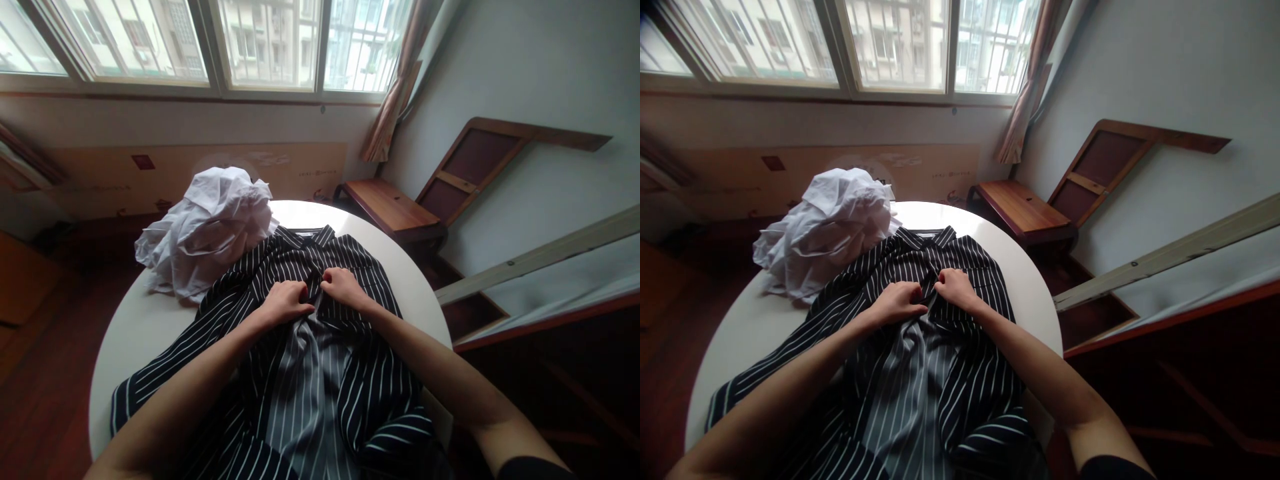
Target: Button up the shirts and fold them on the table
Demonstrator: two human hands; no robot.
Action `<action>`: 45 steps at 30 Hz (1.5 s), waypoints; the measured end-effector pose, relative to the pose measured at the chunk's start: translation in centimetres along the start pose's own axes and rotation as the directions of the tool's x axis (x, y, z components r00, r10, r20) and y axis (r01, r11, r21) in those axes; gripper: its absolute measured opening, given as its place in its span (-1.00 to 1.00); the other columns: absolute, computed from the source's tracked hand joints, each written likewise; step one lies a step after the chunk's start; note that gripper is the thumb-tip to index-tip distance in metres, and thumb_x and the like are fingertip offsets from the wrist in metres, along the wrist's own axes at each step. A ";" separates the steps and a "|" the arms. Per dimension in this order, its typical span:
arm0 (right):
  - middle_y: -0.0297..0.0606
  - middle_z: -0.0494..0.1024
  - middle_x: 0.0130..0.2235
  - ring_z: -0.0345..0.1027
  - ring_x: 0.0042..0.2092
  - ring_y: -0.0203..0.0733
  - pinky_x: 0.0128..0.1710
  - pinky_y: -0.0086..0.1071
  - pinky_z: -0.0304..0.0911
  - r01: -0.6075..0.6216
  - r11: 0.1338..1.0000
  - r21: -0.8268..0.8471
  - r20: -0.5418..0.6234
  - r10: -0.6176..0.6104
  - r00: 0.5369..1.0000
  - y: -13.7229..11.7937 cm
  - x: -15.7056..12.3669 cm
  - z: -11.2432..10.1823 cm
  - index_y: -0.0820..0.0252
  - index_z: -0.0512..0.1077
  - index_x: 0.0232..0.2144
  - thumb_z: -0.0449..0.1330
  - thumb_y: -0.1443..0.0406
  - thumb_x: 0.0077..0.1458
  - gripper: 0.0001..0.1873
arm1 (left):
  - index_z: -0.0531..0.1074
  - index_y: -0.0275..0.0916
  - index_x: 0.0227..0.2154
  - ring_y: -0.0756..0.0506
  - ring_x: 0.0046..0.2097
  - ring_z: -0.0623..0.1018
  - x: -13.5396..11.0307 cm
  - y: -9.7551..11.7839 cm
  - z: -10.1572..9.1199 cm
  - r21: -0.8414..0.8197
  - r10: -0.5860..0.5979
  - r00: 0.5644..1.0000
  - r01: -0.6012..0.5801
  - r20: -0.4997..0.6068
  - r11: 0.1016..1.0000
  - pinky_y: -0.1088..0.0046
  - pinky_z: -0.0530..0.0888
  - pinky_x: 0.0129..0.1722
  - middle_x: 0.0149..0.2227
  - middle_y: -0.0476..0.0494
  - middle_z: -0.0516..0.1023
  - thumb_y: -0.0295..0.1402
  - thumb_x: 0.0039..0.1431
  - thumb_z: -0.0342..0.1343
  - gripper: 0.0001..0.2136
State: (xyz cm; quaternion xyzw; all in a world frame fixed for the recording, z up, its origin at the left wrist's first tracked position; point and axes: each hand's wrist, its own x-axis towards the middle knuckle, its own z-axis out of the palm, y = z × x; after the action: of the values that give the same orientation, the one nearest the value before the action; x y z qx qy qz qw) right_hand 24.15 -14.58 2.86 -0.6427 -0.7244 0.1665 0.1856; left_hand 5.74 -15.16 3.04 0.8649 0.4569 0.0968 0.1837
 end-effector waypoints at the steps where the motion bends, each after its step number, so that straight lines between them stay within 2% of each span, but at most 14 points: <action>1: -0.20 0.56 -0.39 0.42 -0.31 -0.14 -0.25 -0.32 0.25 -0.002 0.996 0.089 -0.003 0.002 1.000 0.6 0.0 -0.2 0.20 0.48 -0.50 0.13 0.38 -0.05 -0.88 | 0.49 -0.18 -0.40 -0.14 -0.27 0.52 -0.3 0.2 0.0 0.023 0.019 1.000 -0.019 -0.009 1.000 0.43 0.34 -0.29 -0.36 -0.10 0.55 -0.17 -0.02 0.18 -0.80; 4: -0.25 0.56 -0.40 0.41 -0.34 -0.22 -0.29 -0.37 0.28 -0.051 0.916 0.397 -0.010 0.060 0.998 2.1 -0.3 -0.2 0.23 0.50 -0.45 0.15 0.41 -0.09 -0.88 | 0.51 -0.17 -0.40 -0.14 -0.27 0.53 -0.5 0.7 0.0 0.016 0.069 0.998 -0.069 0.002 0.997 0.42 0.34 -0.29 -0.37 -0.11 0.56 -0.21 0.07 0.10 -0.83; 6: -0.28 0.56 -0.41 0.40 -0.40 -0.28 -0.36 -0.41 0.29 -0.123 0.799 0.589 0.017 0.140 0.990 2.6 -0.5 0.1 0.26 0.50 -0.42 0.18 0.41 -0.12 -0.87 | 0.53 -0.16 -0.41 -0.11 -0.29 0.53 0.0 0.8 -0.2 -0.067 0.070 0.997 -0.068 0.027 0.995 0.44 0.35 -0.31 -0.37 -0.10 0.58 -0.20 0.15 0.01 -0.77; 8: -0.31 0.55 -0.43 0.37 -0.44 -0.33 -0.43 -0.45 0.29 -0.190 0.664 0.723 0.059 0.214 0.975 2.7 -0.6 0.4 0.26 0.49 -0.41 0.21 0.41 -0.16 -0.84 | 0.54 -0.15 -0.38 -0.10 -0.28 0.53 1.0 0.8 -0.3 -0.116 0.016 1.000 -0.017 -0.008 0.993 0.45 0.36 -0.29 -0.34 -0.10 0.58 -0.23 0.19 -0.04 -0.75; 11: -0.33 0.55 -0.44 0.37 -0.45 -0.36 -0.47 -0.50 0.28 -0.239 0.539 0.808 0.104 0.270 0.957 2.4 -0.7 0.6 0.26 0.50 -0.42 0.25 0.44 -0.24 -0.81 | 0.52 -0.15 -0.27 -0.13 -0.21 0.53 2.7 0.9 0.0 -0.054 -0.083 0.989 0.077 -0.119 0.996 0.41 0.37 -0.23 -0.26 -0.13 0.58 -0.30 0.14 0.03 -0.81; 16: -0.32 0.55 -0.46 0.38 -0.47 -0.36 -0.50 -0.51 0.27 -0.268 0.460 0.847 0.139 0.295 0.945 2.0 -0.6 0.7 0.28 0.51 -0.45 0.27 0.46 -0.29 -0.79 | 0.52 -0.18 -0.32 -0.17 -0.15 0.51 4.1 1.2 1.4 0.014 -0.125 0.980 0.129 -0.157 0.992 0.35 0.37 -0.16 -0.24 -0.16 0.56 -0.33 0.10 0.07 -0.84; 18: -0.31 0.56 -0.46 0.38 -0.47 -0.35 -0.50 -0.50 0.28 -0.268 0.472 0.840 0.142 0.286 0.948 1.9 -0.4 0.8 0.28 0.51 -0.44 0.26 0.46 -0.29 -0.78 | 0.52 -0.18 -0.34 -0.16 -0.15 0.51 4.3 1.3 1.6 -0.001 -0.145 0.977 0.147 -0.155 0.989 0.34 0.36 -0.15 -0.24 -0.15 0.56 -0.33 0.11 0.05 -0.85; 21: -0.28 0.57 -0.42 0.41 -0.44 -0.31 -0.44 -0.45 0.33 -0.243 0.536 0.808 0.104 0.276 0.956 1.7 -0.2 1.2 0.27 0.52 -0.42 0.23 0.46 -0.25 -0.78 | 0.51 -0.18 -0.36 -0.15 -0.15 0.51 4.4 1.3 1.7 -0.020 -0.156 0.980 0.154 -0.127 0.988 0.33 0.35 -0.13 -0.25 -0.14 0.57 -0.33 0.12 0.03 -0.84; 25: -0.22 0.59 -0.33 0.47 -0.28 -0.21 -0.21 -0.34 0.38 -0.158 0.669 0.727 -0.041 0.272 0.962 1.5 0.1 1.8 0.27 0.52 -0.38 0.20 0.46 -0.22 -0.76 | 0.51 -0.19 -0.40 -0.15 -0.18 0.52 4.6 0.9 1.7 -0.088 -0.174 0.978 0.164 -0.113 0.982 0.31 0.35 -0.13 -0.28 -0.14 0.58 -0.33 0.11 0.02 -0.84; 27: -0.20 0.59 -0.31 0.47 -0.24 -0.18 -0.15 -0.31 0.37 -0.129 0.704 0.698 -0.096 0.270 0.958 1.5 0.1 2.2 0.27 0.52 -0.36 0.19 0.44 -0.20 -0.75 | 0.51 -0.19 -0.40 -0.13 -0.20 0.52 4.8 0.5 1.7 -0.165 -0.197 0.974 0.178 -0.107 0.970 0.34 0.36 -0.15 -0.29 -0.12 0.58 -0.33 0.11 0.02 -0.84; 34: -0.22 0.60 -0.33 0.48 -0.27 -0.19 -0.18 -0.32 0.38 -0.089 0.696 0.713 -0.131 0.257 0.958 1.4 0.0 2.6 0.26 0.52 -0.36 0.17 0.42 -0.18 -0.76 | 0.53 -0.24 -0.39 -0.05 -0.26 0.53 5.0 -0.9 1.3 -0.380 -0.218 0.975 0.187 -0.039 0.906 0.51 0.39 -0.26 -0.34 -0.07 0.59 -0.29 0.08 0.06 -0.81; 38: -0.23 0.60 -0.32 0.49 -0.27 -0.20 -0.19 -0.33 0.39 -0.052 0.684 0.728 -0.160 0.243 0.957 1.1 -0.2 2.2 0.25 0.52 -0.35 0.16 0.40 -0.16 -0.77 | 0.53 -0.23 -0.41 -0.07 -0.27 0.53 4.9 -0.7 1.3 -0.329 -0.214 0.976 0.186 -0.050 0.926 0.48 0.39 -0.26 -0.35 -0.08 0.59 -0.29 0.05 0.06 -0.82; 42: -0.23 0.60 -0.31 0.49 -0.26 -0.19 -0.16 -0.30 0.38 -0.009 0.737 0.675 -0.207 0.202 0.957 0.7 -0.5 1.8 0.24 0.52 -0.34 0.15 0.40 -0.13 -0.77 | 0.54 -0.20 -0.42 -0.10 -0.27 0.54 4.8 -0.2 1.5 -0.249 -0.227 0.970 0.199 -0.091 0.948 0.43 0.37 -0.22 -0.35 -0.09 0.60 -0.29 0.05 0.06 -0.83; 45: -0.23 0.60 -0.31 0.49 -0.26 -0.19 -0.15 -0.29 0.38 -0.017 0.777 0.629 -0.208 0.190 0.960 0.5 -0.6 1.8 0.23 0.52 -0.35 0.15 0.41 -0.13 -0.77 | 0.55 -0.19 -0.41 -0.10 -0.25 0.54 4.8 -0.1 1.4 -0.274 -0.236 0.968 0.206 -0.081 0.939 0.42 0.37 -0.21 -0.35 -0.08 0.60 -0.28 0.05 0.06 -0.82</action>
State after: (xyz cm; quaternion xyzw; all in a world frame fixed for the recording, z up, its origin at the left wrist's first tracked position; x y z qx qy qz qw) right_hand 23.73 -15.09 1.01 -0.6008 -0.5616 0.3202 0.4703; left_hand 8.79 -11.46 1.71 0.7691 0.5438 0.1841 0.2808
